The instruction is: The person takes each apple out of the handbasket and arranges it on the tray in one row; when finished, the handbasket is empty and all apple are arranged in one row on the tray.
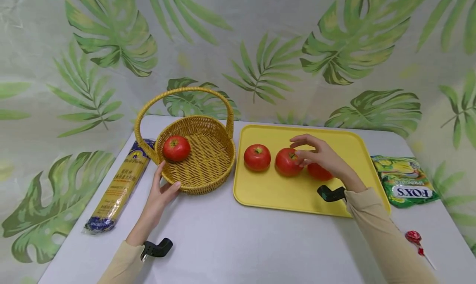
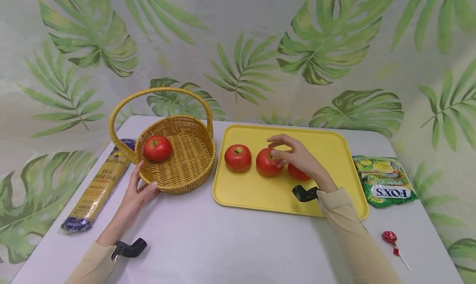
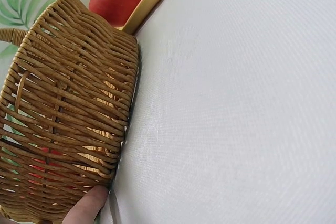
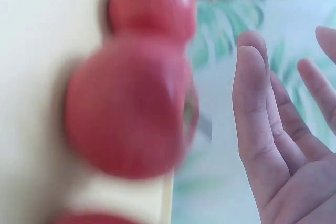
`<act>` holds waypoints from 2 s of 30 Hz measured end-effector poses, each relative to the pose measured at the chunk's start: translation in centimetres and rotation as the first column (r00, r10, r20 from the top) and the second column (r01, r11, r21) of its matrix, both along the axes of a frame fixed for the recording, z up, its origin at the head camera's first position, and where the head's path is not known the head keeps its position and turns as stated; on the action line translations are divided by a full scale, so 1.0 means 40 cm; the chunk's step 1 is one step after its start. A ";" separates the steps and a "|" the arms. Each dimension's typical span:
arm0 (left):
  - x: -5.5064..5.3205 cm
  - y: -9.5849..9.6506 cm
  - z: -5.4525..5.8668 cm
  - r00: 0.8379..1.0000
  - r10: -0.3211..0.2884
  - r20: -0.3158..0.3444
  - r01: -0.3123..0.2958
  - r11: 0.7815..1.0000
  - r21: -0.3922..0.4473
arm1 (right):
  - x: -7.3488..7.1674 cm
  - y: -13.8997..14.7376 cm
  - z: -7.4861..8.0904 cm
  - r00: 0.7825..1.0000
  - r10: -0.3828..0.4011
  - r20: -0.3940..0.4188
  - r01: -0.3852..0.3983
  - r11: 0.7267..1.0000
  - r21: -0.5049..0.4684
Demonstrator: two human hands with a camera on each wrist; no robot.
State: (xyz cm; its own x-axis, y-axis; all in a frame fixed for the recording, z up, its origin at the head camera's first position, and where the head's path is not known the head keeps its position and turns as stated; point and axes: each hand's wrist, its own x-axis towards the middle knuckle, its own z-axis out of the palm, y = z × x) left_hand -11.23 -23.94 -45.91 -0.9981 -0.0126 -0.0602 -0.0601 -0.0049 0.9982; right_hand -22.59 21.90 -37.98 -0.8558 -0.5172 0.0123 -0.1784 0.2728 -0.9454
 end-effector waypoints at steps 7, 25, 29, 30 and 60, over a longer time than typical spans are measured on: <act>0.000 0.006 0.004 1.000 0.003 0.005 -0.003 1.000 0.009 | -0.027 -0.183 0.004 0.986 0.164 0.020 -0.164 0.986 -0.013; -0.006 0.004 -0.003 1.000 -0.005 -0.009 0.005 1.000 0.030 | -0.068 -0.550 0.023 0.927 0.374 -0.013 -0.374 0.927 0.008; -0.005 0.004 0.001 1.000 -0.003 -0.006 0.003 1.000 0.030 | -0.078 -0.603 0.020 0.929 0.369 0.015 -0.369 0.929 -0.002; -0.004 0.005 0.002 1.000 -0.001 -0.004 0.001 1.000 0.026 | -0.081 -0.614 0.017 0.930 0.365 0.029 -0.365 0.931 -0.008; -0.001 0.003 0.005 1.000 0.015 0.021 -0.015 1.000 0.003 | -0.126 -0.811 -0.101 0.855 0.219 0.470 -0.196 0.976 -0.097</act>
State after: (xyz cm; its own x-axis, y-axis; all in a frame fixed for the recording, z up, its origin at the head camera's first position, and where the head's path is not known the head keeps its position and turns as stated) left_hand -11.27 -23.84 -45.73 -0.9963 -0.0271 -0.0816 -0.0814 -0.0093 0.9966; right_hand -27.61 -10.53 -42.03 -0.6361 -0.6922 -0.3409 0.2475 0.2355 -0.9398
